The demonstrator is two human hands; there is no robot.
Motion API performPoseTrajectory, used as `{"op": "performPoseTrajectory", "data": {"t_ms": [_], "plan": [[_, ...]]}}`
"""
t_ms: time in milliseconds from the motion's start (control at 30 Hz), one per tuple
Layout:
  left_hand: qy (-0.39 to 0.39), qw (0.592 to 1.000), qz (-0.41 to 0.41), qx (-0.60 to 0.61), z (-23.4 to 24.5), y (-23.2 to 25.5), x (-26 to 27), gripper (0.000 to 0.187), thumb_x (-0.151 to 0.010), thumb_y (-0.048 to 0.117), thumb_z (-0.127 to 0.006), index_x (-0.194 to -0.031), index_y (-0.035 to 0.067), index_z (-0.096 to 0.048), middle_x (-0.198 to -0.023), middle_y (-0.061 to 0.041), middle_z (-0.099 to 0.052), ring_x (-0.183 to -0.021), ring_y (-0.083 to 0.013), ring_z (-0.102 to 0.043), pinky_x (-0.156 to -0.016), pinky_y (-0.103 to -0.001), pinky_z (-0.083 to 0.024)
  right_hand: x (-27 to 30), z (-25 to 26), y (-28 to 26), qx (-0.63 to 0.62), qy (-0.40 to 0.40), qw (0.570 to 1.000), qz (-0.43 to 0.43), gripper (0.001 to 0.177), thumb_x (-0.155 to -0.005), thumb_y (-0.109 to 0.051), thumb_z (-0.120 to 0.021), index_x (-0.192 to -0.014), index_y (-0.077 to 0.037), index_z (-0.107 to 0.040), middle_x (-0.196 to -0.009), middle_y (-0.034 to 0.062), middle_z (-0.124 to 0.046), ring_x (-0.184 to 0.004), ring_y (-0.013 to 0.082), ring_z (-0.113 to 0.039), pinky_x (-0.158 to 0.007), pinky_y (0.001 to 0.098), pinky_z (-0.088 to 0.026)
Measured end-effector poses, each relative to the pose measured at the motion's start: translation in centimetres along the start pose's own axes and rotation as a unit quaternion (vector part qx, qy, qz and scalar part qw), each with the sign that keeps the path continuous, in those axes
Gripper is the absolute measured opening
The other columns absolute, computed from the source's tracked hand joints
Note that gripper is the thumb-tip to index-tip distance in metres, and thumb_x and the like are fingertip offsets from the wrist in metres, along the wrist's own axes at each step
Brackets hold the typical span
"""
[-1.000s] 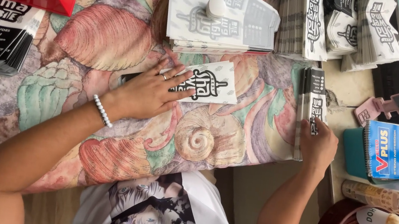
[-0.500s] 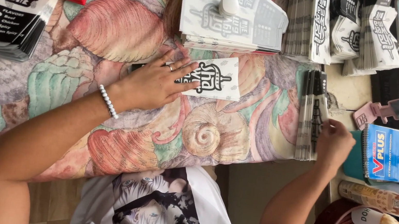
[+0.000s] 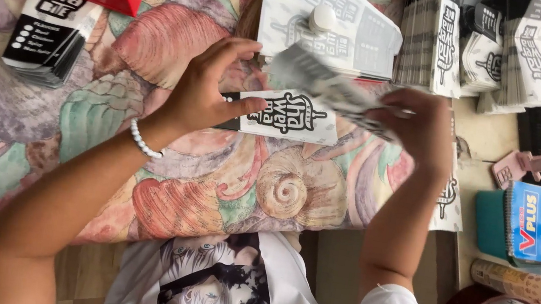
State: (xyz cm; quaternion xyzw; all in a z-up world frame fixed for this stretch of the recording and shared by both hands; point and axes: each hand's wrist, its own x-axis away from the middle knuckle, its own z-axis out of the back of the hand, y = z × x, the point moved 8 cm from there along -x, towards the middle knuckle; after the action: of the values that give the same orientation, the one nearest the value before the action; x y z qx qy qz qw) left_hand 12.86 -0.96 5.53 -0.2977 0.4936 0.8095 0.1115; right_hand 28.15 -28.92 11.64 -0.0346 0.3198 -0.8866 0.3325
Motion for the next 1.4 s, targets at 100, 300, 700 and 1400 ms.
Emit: {"op": "performPoseTrajectory", "data": {"t_ms": [100, 300, 700, 1400], "plan": [[-0.078, 0.996, 0.02, 0.035, 0.9, 1.1, -0.4, 0.069, -0.073, 0.031, -0.094, -0.132, 0.01, -0.064, -0.129, -0.01, -0.064, -0.122, -0.0342, -0.063, -0.106, -0.046, -0.047, -1.5, -5.4, -5.2, -0.074, -0.099, 0.988, 0.098, 0.022, -0.073, -0.008, -0.09, -0.09, -0.006, -0.075, -0.079, 0.0145, -0.075, -0.083, 0.0316, -0.075, -0.082, 0.039, -0.053], [-0.057, 0.993, 0.095, -0.027, 1.5, -0.2, 1.6, 0.016, -0.087, 0.001, -0.074, -0.1, 0.009, -0.078, -0.091, -0.015, -0.077, -0.091, -0.0373, -0.073, -0.082, -0.045, -0.057, -2.3, -9.0, -5.1, -0.098, -0.123, 0.976, 0.148, 0.023, -0.069, -0.016, -0.095, -0.084, -0.012, -0.078, -0.072, 0.0056, -0.074, -0.063, 0.0192, -0.059, -0.069, 0.031, -0.049], [-0.007, 0.956, 0.237, 0.174, 2.7, -2.5, 3.5, 0.044, -0.091, -0.001, -0.072, -0.133, 0.009, -0.066, -0.091, 0.0, -0.069, -0.077, -0.0016, -0.054, -0.074, -0.018, -0.052, -4.1, -7.2, 8.4, -0.39, 0.044, 0.919, -0.037, 0.056, -0.072, -0.002, -0.094, -0.119, 0.003, -0.063, -0.084, 0.0121, -0.074, -0.075, 0.0226, -0.076, -0.067, 0.0364, -0.066], [-0.099, 0.989, -0.021, -0.112, 2.1, -1.8, 3.4, 0.013, -0.086, -0.001, -0.08, -0.098, 0.0, -0.078, -0.096, -0.011, -0.077, -0.087, -0.0242, -0.074, -0.081, -0.036, -0.061, 0.4, 4.7, 18.2, -0.435, 0.251, 0.864, 0.035, 0.028, -0.094, 0.009, -0.062, -0.119, -0.001, -0.069, -0.111, 0.0058, -0.07, -0.111, 0.0196, -0.068, -0.102, 0.0292, -0.06]]}}
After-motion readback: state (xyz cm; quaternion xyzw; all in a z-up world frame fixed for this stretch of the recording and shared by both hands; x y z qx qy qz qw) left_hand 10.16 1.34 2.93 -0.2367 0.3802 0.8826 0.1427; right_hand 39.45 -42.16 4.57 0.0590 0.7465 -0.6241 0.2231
